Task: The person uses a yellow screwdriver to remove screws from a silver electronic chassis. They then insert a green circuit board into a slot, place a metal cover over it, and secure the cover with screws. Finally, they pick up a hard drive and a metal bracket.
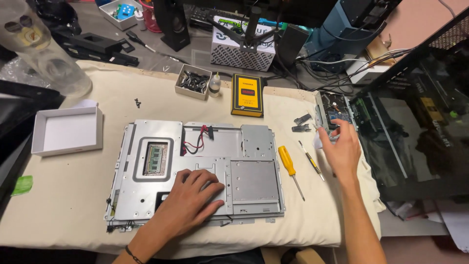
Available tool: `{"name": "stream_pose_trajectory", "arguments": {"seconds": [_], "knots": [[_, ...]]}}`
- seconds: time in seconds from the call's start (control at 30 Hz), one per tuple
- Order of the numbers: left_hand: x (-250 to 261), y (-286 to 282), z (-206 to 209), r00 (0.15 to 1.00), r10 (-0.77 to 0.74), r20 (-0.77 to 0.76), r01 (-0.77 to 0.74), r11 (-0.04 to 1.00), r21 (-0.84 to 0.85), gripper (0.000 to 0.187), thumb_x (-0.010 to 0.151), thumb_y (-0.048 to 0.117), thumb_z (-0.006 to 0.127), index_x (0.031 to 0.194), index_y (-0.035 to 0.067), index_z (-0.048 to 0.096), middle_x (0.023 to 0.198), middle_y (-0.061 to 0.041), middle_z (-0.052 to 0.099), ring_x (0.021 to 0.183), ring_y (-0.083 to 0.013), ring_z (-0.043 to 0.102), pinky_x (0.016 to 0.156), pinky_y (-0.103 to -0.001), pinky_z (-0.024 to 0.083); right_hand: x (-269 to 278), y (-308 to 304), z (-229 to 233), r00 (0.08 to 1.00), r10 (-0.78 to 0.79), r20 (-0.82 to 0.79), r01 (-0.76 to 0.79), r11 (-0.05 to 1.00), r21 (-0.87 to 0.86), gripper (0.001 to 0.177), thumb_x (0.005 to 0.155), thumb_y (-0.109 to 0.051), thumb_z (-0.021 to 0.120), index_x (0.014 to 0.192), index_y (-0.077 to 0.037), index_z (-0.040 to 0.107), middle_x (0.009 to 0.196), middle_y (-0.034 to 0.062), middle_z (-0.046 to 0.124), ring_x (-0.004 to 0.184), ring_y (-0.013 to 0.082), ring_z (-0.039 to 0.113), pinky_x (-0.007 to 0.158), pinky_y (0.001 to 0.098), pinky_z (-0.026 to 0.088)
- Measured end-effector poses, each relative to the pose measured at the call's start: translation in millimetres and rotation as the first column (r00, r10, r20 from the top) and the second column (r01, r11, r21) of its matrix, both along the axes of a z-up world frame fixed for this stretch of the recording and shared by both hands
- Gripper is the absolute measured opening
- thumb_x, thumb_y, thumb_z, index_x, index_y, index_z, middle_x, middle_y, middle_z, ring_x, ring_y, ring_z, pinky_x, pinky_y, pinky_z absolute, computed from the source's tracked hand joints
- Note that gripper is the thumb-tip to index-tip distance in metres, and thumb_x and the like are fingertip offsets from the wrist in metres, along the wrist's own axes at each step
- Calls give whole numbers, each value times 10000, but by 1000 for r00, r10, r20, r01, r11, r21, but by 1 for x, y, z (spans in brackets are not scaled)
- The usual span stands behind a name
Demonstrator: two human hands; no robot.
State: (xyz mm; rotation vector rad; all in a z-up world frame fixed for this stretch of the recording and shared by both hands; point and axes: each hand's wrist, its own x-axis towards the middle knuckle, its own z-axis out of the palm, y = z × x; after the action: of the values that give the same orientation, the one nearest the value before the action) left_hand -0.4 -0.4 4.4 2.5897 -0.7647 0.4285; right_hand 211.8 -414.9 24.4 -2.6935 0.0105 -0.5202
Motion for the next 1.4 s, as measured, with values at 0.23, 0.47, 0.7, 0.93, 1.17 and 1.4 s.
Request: {"name": "stream_pose_trajectory", "arguments": {"seconds": [0.23, 0.47, 0.7, 0.93, 1.17, 1.4], "knots": [[1, 1, -3, 1000, -7, 4, 7, 1000, 4, 273, 1127, 416, 639, 1261, 181, 675, 1270, -56, 672, 1178, -280, 621, 1032, -527, 414, 40, -24, 10, 996, -88, -29, 87, 996, -14, 836, 993, -673, 727, 1544, -65, 569, 1476, 218, 515, 1410, 426, 449, 1143, 580, 398], [2, 1, -5, 1000, -9, -6, 9, 1000, -12, 267, 1122, 410, 645, 1259, 182, 677, 1271, -52, 663, 1166, -279, 624, 1031, -522, 407, 82, -33, -2, 930, -211, -301, 184, 976, -115, 1148, 865, -834, 685, 1687, -90, 386, 1678, 284, 414, 1541, 482, 372, 1232, 625, 326], [2, 1, -5, 1000, -14, -3, 14, 1000, 6, 273, 1128, 407, 643, 1268, 175, 675, 1277, -58, 664, 1170, -279, 622, 1036, -520, 408, 108, -38, -23, 921, -263, -287, 258, 965, -55, 1110, 763, -695, 830, 1611, -105, 425, 1583, 323, 454, 1465, 504, 431, 1214, 586, 333], [3, 2, -7, 1000, -18, -7, 18, 1000, 24, 270, 1136, 421, 624, 1256, 183, 664, 1276, -60, 660, 1166, -286, 620, 1009, -511, 408, 88, -40, -18, 992, -124, 6, 124, 989, -82, 952, 679, -554, 926, 1416, -107, 521, 1369, 219, 512, 1289, 422, 462, 1120, 531, 335], [4, 1, -6, 1000, -16, 23, 16, 1000, 13, 251, 1129, 402, 630, 1239, 180, 671, 1269, -57, 661, 1163, -290, 613, 1017, -523, 416, 9, 19, 44, 917, 257, 306, -255, 966, -48, 843, 781, -370, 959, 1404, -23, 510, 1396, 207, 478, 1343, 386, 466, 1143, 532, 383], [3, 3, -8, 999, -29, 19, 30, 999, -32, 277, 1120, 408, 650, 1253, 166, 676, 1272, -58, 656, 1145, -289, 607, 1014, -522, 411, -52, 70, 45, 686, 541, 488, -578, 811, -87, 986, 670, -365, 1028, 1406, 16, 494, 1533, 311, 508, 1465, 462, 531, 1259, 581, 458]]}}
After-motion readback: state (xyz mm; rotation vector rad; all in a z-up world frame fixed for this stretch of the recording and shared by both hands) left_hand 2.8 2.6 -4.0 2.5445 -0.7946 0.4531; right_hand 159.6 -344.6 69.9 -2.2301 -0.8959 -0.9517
